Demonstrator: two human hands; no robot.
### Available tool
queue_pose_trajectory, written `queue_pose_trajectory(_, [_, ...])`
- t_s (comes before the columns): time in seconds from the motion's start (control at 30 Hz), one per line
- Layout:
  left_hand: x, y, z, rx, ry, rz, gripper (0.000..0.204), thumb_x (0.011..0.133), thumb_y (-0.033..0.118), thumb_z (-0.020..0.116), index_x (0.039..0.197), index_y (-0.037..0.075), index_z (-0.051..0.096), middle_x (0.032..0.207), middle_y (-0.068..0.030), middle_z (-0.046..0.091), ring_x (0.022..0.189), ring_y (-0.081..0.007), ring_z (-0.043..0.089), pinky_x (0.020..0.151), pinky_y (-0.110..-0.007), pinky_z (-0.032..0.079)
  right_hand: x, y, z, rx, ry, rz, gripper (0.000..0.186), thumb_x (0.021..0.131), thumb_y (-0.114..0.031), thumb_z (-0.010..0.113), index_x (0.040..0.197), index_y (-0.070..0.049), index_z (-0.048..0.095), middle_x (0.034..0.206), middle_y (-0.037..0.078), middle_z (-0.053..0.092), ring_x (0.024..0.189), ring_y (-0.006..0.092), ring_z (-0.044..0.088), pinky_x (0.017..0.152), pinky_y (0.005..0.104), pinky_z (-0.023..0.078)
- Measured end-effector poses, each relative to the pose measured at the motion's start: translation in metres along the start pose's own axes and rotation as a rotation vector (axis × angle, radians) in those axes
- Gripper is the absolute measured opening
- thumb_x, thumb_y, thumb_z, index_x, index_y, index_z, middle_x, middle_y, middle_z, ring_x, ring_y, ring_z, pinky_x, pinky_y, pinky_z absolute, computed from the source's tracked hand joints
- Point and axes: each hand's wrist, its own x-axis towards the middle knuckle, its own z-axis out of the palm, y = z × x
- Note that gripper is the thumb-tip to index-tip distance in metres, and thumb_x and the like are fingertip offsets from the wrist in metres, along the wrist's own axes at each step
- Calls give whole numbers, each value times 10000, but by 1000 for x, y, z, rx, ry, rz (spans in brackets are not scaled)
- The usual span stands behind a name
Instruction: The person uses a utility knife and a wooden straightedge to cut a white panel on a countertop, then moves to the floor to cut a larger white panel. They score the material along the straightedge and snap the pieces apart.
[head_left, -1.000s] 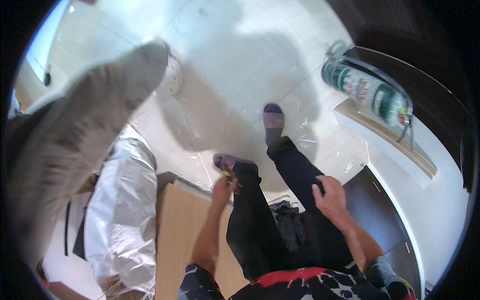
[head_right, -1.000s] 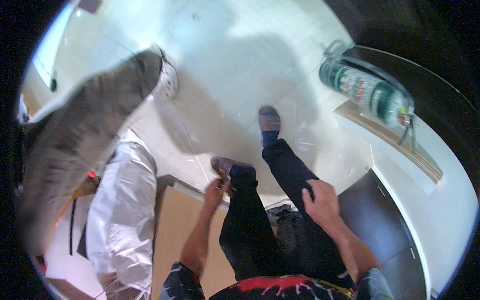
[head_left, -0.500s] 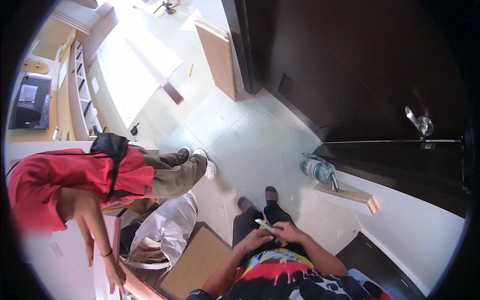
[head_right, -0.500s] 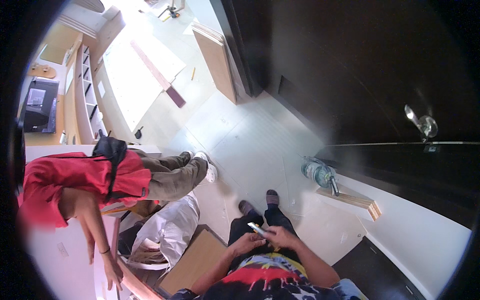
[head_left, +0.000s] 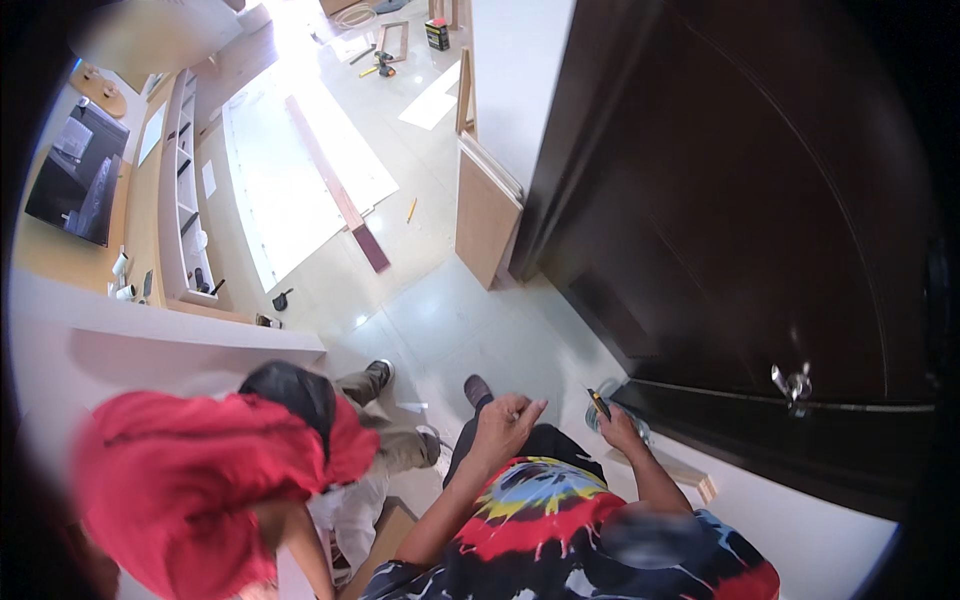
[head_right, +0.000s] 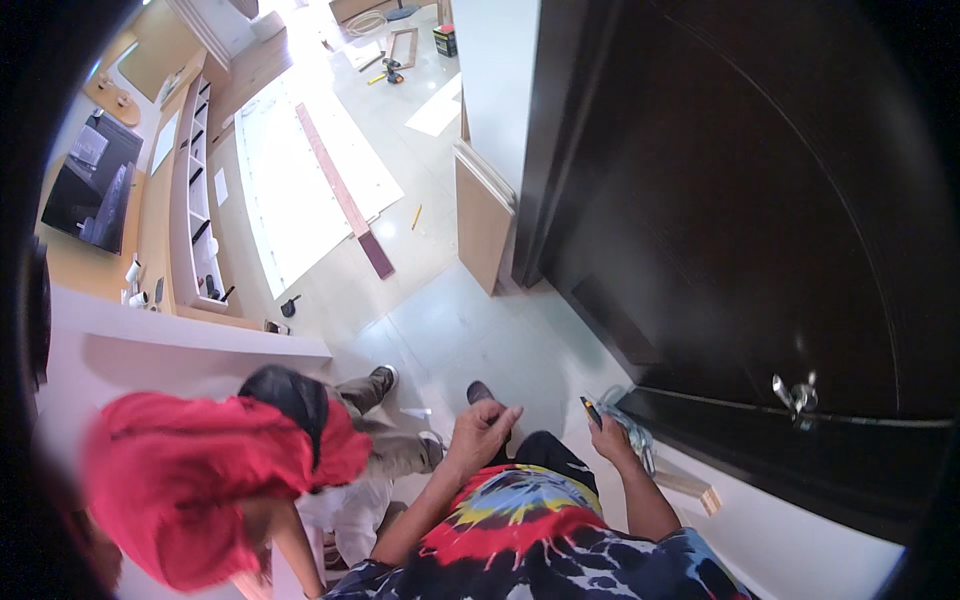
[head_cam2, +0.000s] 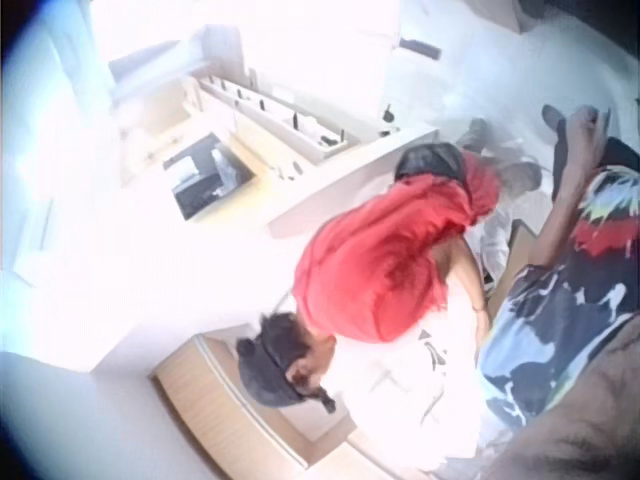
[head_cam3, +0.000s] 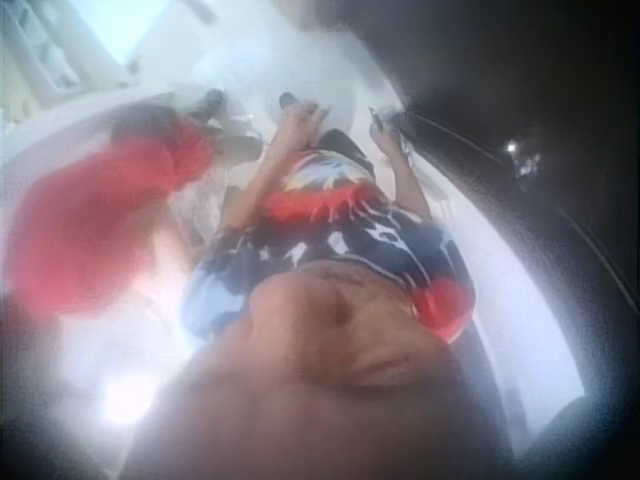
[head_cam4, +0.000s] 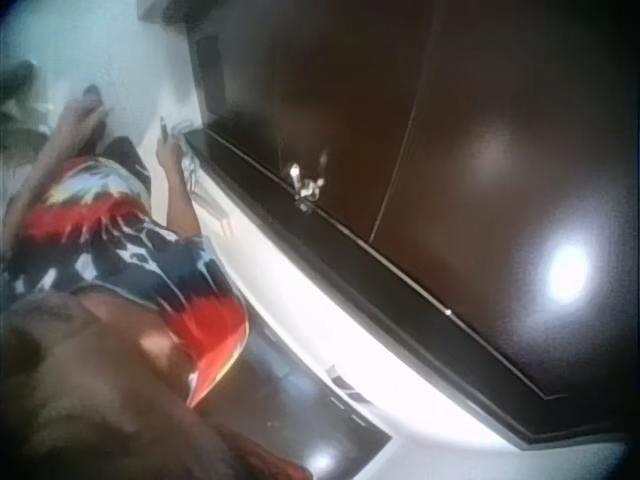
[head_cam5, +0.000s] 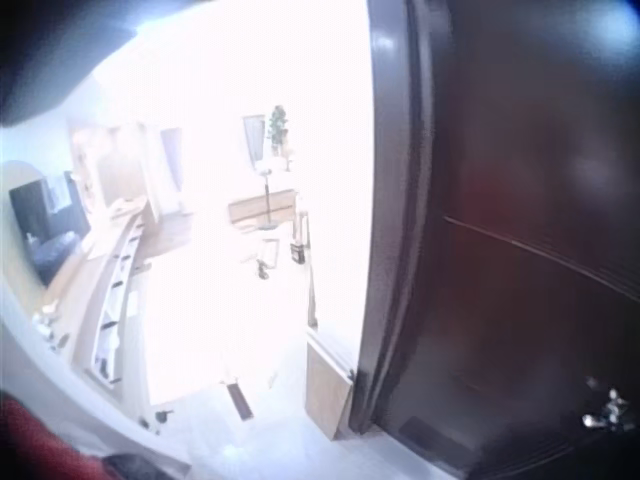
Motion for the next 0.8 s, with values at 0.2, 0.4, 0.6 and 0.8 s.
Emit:
queue_pose_trajectory(0.2, [69,149,-121,-401,727,529,211,909,-2,740,1116,8,703,895,-173,722,855,-208,707,765,-386,558,66,-139,-42,102,89,-200,323,967,-257,620,1098,30,552,1002,303,679,975,528,648,862,584,506])
queue_pose_trajectory(0.4, [70,240,-224,-400,1028,1463,65,925,115,606,953,68,571,897,-65,598,903,-225,599,846,-378,495,175,-255,-48,-2,-122,-373,350,916,-278,695,1063,24,595,945,312,688,967,504,661,839,549,521])
queue_pose_trajectory(0.6, [97,245,-265,-286,582,1477,650,886,124,731,1495,114,506,1144,-111,641,1108,-228,635,979,-399,528,256,-361,-68,-198,-294,-458,377,923,-295,694,1122,18,629,1050,302,696,1040,501,654,904,544,519])
queue_pose_trajectory(0.8, [208,118,-333,513,544,478,163,862,90,733,1021,70,705,965,-122,669,897,-316,618,809,-446,474,322,-417,-26,-214,-366,-406,395,838,-306,738,1067,11,683,1017,301,700,1021,486,664,896,516,529])
